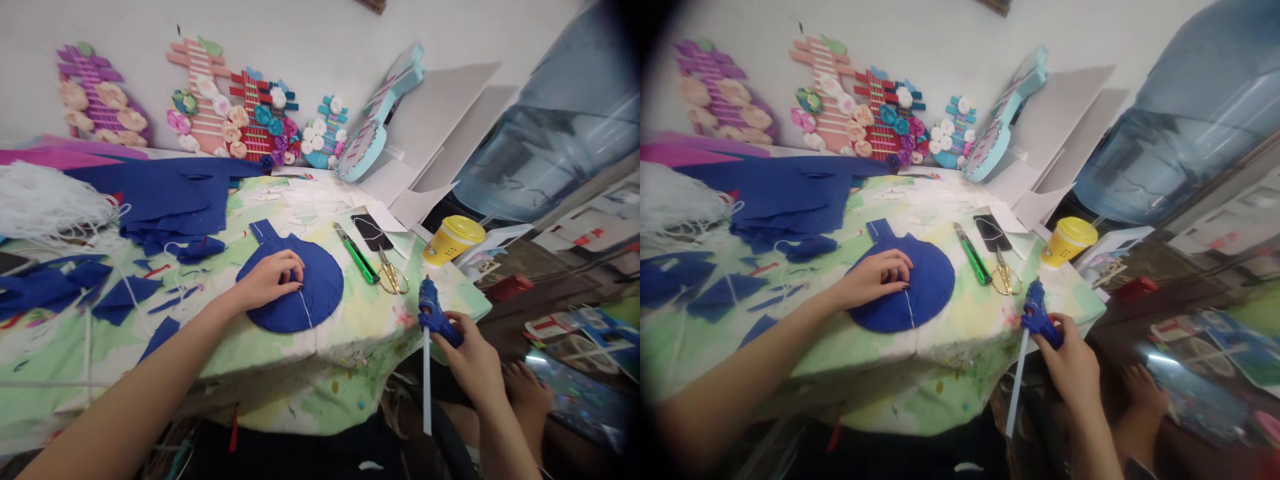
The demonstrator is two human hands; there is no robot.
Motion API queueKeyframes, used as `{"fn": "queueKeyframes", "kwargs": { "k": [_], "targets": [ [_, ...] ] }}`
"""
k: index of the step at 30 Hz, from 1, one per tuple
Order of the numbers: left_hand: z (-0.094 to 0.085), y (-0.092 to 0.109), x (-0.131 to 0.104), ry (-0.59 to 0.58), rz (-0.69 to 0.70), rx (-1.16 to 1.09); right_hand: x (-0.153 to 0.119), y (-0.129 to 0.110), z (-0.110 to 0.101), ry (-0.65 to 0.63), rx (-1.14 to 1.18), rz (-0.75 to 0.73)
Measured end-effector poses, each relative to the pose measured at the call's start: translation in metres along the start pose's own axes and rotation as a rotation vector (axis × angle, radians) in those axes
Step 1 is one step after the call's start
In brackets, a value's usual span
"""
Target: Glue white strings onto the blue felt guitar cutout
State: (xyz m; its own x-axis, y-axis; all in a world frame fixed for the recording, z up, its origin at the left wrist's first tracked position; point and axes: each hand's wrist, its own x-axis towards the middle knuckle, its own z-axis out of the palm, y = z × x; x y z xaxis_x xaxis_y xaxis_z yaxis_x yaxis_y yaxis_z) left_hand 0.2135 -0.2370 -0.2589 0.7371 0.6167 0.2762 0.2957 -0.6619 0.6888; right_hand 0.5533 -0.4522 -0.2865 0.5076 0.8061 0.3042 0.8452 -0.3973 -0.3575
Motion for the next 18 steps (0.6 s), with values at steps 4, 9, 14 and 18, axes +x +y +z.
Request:
{"fn": "queueKeyframes", "kwargs": {
  "k": [4,9,14,18],
  "targets": [
    [0.001,-0.005,0.000,0.004,0.004,0.015,0.020,0.004,-0.003,-0.056,-0.030,-0.125],
    [0.001,-0.005,-0.001,0.106,-0.075,-0.079,0.068,0.014,-0.006,-0.037,-0.124,-0.190],
    [-0.005,0.000,0.000,0.306,-0.182,-0.291,0.120,0.025,0.004,-0.079,-0.135,-0.302],
    [-0.013,-0.004,0.001,0.585,-0.248,-0.250,0.138,0.023,0.009,-0.070,-0.112,-0.370]
  ]
}}
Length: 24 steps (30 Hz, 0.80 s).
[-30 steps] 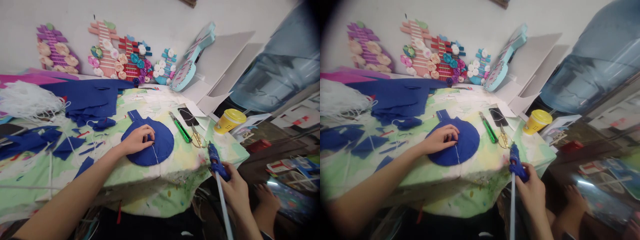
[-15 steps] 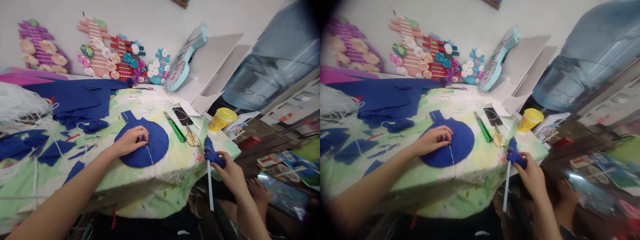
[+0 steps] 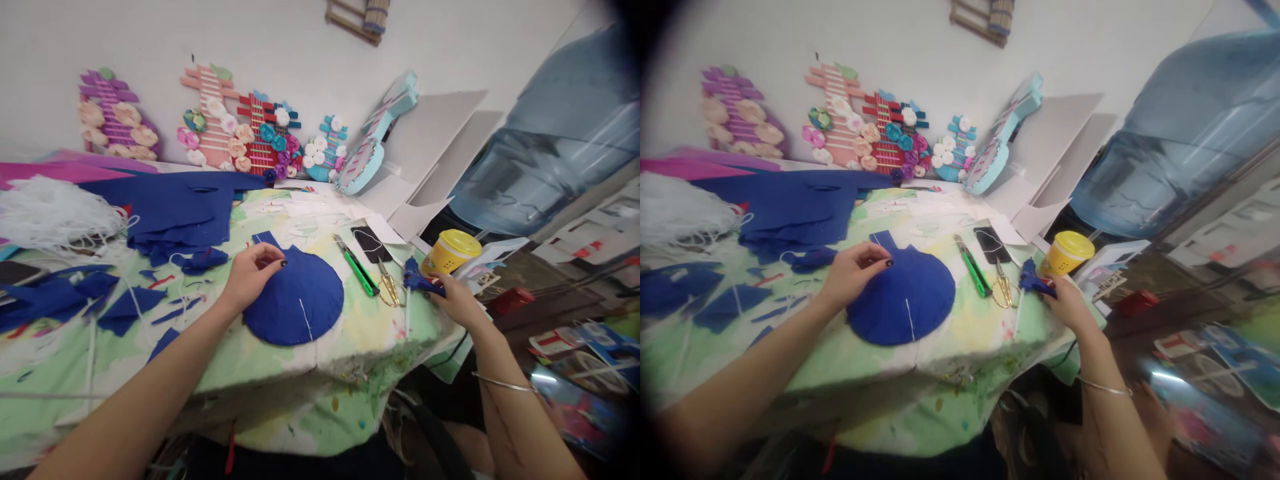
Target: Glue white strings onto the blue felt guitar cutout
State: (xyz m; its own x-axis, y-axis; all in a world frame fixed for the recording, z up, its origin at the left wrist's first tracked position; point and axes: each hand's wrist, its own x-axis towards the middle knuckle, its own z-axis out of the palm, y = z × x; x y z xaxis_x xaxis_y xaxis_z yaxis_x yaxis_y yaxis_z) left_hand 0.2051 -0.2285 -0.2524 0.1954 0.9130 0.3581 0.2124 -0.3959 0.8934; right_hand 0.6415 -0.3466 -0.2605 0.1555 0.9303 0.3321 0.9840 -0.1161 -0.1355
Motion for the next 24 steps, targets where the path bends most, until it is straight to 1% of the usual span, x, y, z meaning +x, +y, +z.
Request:
{"fn": "queueKeyframes", "kwargs": {
  "k": [2,3,4,6,7,8,10,12,14,16,18,21,24],
  "targets": [
    [-0.004,-0.002,0.004,0.136,-0.045,-0.008,0.001,-0.008,-0.002,0.065,-0.022,0.026],
    [-0.006,-0.003,0.005,0.185,-0.082,-0.058,0.000,-0.015,-0.003,0.105,-0.032,0.041],
    [-0.008,-0.004,0.007,0.220,-0.130,-0.141,-0.001,-0.025,-0.004,0.145,-0.041,0.050],
    [-0.011,-0.003,0.009,0.252,-0.231,-0.363,-0.005,-0.053,-0.006,0.191,0.004,0.044],
    [-0.013,-0.002,0.009,0.256,-0.275,-0.479,-0.008,-0.070,-0.006,0.187,0.051,0.027],
    [-0.014,0.001,0.009,0.247,-0.307,-0.589,-0.011,-0.089,-0.006,0.148,0.192,0.016],
    [-0.016,0.006,0.008,0.191,-0.329,-0.769,-0.017,-0.126,-0.004,-0.005,0.433,0.015],
    [-0.017,0.012,0.005,0.118,-0.291,-0.862,-0.020,-0.157,0.001,-0.201,0.547,0.020],
    [-0.018,0.018,0.001,0.036,-0.197,-0.898,-0.020,-0.179,0.007,-0.307,0.606,0.041],
    [-0.018,0.023,-0.003,-0.038,-0.082,-0.902,-0.017,-0.192,0.014,-0.325,0.621,0.075],
    [-0.019,0.026,-0.007,-0.086,-0.003,-0.885,-0.011,-0.199,0.021,-0.314,0.624,0.118],
    [-0.019,0.030,-0.013,-0.133,0.044,-0.854,0.001,-0.205,0.027,-0.342,0.622,0.198],
    [-0.018,0.033,-0.016,-0.174,0.079,-0.821,0.014,-0.209,0.029,-0.381,0.562,0.260]
  ]
}}
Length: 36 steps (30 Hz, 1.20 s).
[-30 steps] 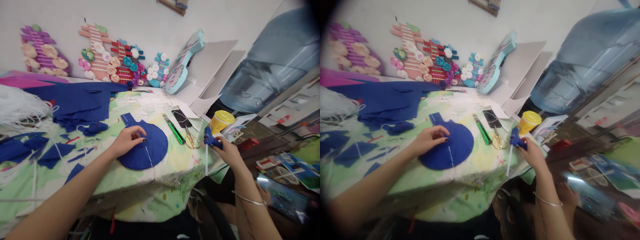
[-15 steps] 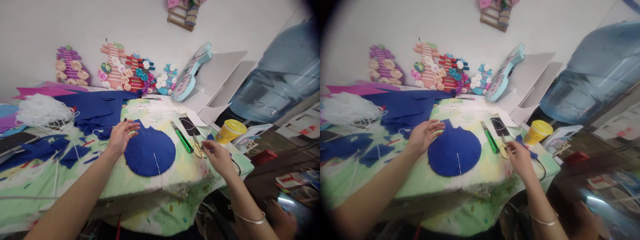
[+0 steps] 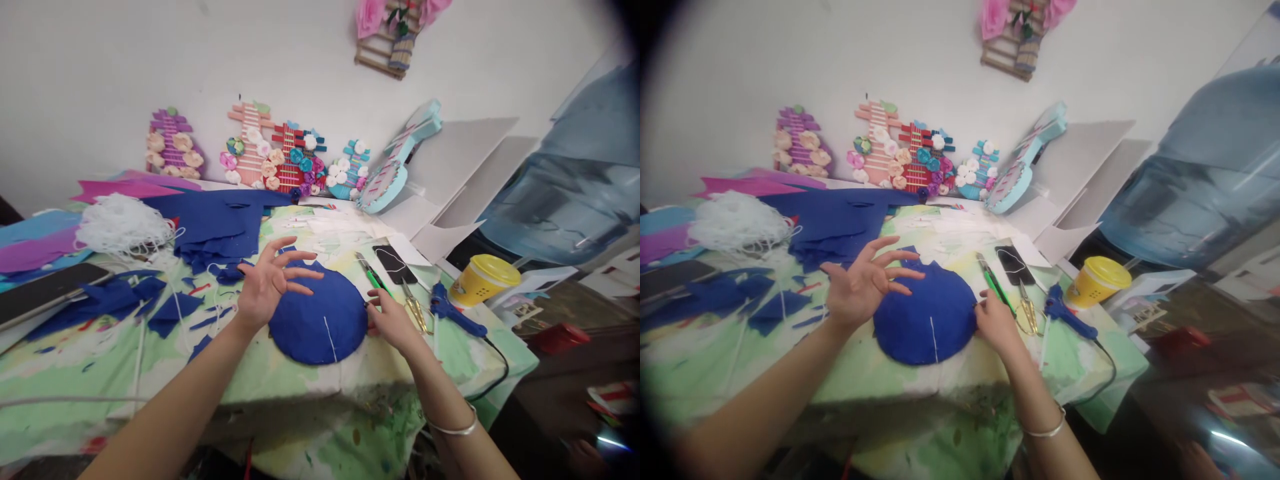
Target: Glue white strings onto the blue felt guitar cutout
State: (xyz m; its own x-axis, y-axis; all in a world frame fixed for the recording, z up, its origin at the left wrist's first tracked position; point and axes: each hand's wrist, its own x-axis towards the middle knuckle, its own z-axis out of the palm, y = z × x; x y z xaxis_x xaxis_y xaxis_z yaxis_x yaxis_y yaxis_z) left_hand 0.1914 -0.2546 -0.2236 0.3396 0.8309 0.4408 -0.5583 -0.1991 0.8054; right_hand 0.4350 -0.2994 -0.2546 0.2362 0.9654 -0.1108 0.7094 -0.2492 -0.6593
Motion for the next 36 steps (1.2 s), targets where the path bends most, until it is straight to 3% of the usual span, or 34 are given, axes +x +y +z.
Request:
{"fn": "queueKeyframes", "kwargs": {
  "k": [2,4,6,8,10,12,15,19,23,28,30,33,36],
  "targets": [
    [0.001,-0.001,0.000,-0.018,0.000,0.033,0.007,-0.006,-0.001,0.007,-0.059,0.018],
    [-0.002,-0.005,0.002,0.051,0.002,0.158,0.014,-0.012,-0.002,0.031,-0.131,0.028],
    [-0.009,-0.012,0.005,0.222,-0.017,0.507,0.020,-0.017,-0.001,0.064,-0.193,0.035],
    [-0.018,-0.020,0.007,0.374,-0.088,1.014,0.026,-0.020,0.001,0.088,-0.221,0.041],
    [-0.026,-0.027,0.008,0.397,-0.233,1.401,0.031,-0.021,0.004,0.097,-0.211,0.040],
    [-0.031,-0.030,0.009,0.317,-0.393,1.507,0.036,-0.020,0.006,0.101,-0.164,0.033],
    [-0.033,-0.029,0.010,0.268,-0.534,1.394,0.039,-0.017,0.008,0.093,-0.034,0.029],
    [-0.033,-0.026,0.011,0.380,-0.560,1.169,0.036,-0.018,0.004,0.053,0.249,-0.003],
    [-0.035,-0.027,0.014,0.505,-0.465,0.929,0.031,-0.026,-0.007,0.097,0.573,-0.071],
    [-0.033,-0.028,0.017,0.575,-0.191,0.848,0.030,-0.043,-0.023,0.348,0.789,-0.190],
    [-0.029,-0.026,0.016,0.532,-0.111,0.788,0.027,-0.054,-0.027,0.510,0.777,-0.270],
    [-0.022,-0.024,0.014,0.411,-0.063,0.689,0.019,-0.072,-0.022,0.817,0.527,-0.373],
    [-0.015,-0.026,0.011,0.335,-0.089,0.579,0.015,-0.084,-0.004,0.889,0.215,-0.481]
  ]
}}
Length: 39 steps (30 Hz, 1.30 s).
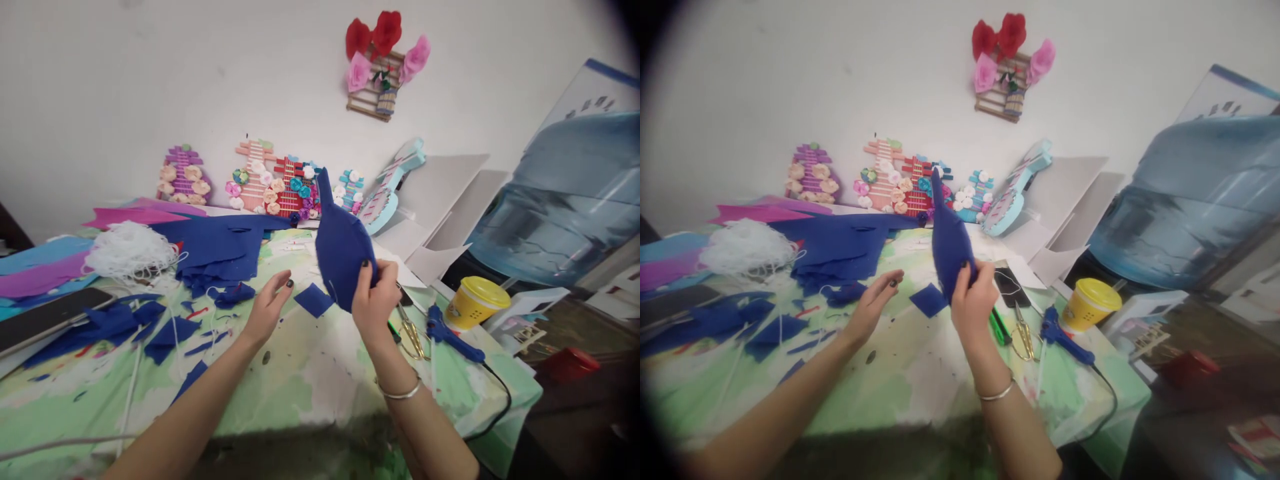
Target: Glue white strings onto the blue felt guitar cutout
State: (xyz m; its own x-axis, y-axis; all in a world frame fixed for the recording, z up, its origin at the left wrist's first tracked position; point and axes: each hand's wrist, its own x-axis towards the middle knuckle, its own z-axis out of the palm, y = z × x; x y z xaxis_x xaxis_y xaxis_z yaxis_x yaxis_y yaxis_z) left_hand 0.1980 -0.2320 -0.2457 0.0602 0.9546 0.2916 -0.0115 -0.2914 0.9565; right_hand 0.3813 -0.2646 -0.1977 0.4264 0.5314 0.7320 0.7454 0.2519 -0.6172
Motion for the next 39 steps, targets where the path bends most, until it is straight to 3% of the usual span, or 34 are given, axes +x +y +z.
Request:
{"fn": "queueKeyframes", "kwargs": {
  "k": [5,7,10,12,14,16,22,24,26,29,32,37,39],
  "targets": [
    [0.011,0.005,-0.004,-0.170,-0.091,-0.435,-0.030,0.000,0.034,-0.153,0.062,-0.498],
    [0.015,0.010,-0.004,-0.168,-0.133,-0.578,-0.040,0.001,0.044,-0.198,0.078,-0.670],
    [0.018,0.019,0.000,0.039,-0.225,-0.606,-0.047,-0.001,0.052,-0.318,0.103,-0.865],
    [0.018,0.023,0.006,0.191,-0.286,-0.586,-0.046,-0.002,0.051,-0.419,0.153,-0.909],
    [0.016,0.027,0.013,0.240,-0.323,-0.577,-0.042,0.000,0.049,-0.478,0.238,-0.869],
    [0.012,0.032,0.021,0.188,-0.349,-0.564,-0.036,0.005,0.047,-0.466,0.329,-0.736],
    [-0.011,0.047,0.039,0.043,-0.351,-0.478,-0.005,0.038,0.039,-0.082,0.351,-0.055],
    [-0.023,0.052,0.044,-0.007,-0.379,-0.437,0.005,0.049,0.039,-0.095,0.355,0.151],
    [-0.035,0.056,0.052,-0.059,-0.401,-0.386,0.011,0.056,0.041,-0.217,0.416,0.277],
    [-0.050,0.057,0.065,-0.092,-0.399,-0.319,0.012,0.060,0.048,-0.401,0.513,0.282],
    [-0.056,0.051,0.077,-0.109,-0.345,-0.260,0.006,0.060,0.053,-0.500,0.561,0.256],
    [-0.052,0.032,0.083,-0.088,-0.234,-0.219,0.003,0.061,0.050,-0.519,0.557,0.229],
    [-0.047,0.029,0.081,-0.005,-0.073,-0.103,0.004,0.060,0.047,-0.504,0.543,0.204]
  ]
}}
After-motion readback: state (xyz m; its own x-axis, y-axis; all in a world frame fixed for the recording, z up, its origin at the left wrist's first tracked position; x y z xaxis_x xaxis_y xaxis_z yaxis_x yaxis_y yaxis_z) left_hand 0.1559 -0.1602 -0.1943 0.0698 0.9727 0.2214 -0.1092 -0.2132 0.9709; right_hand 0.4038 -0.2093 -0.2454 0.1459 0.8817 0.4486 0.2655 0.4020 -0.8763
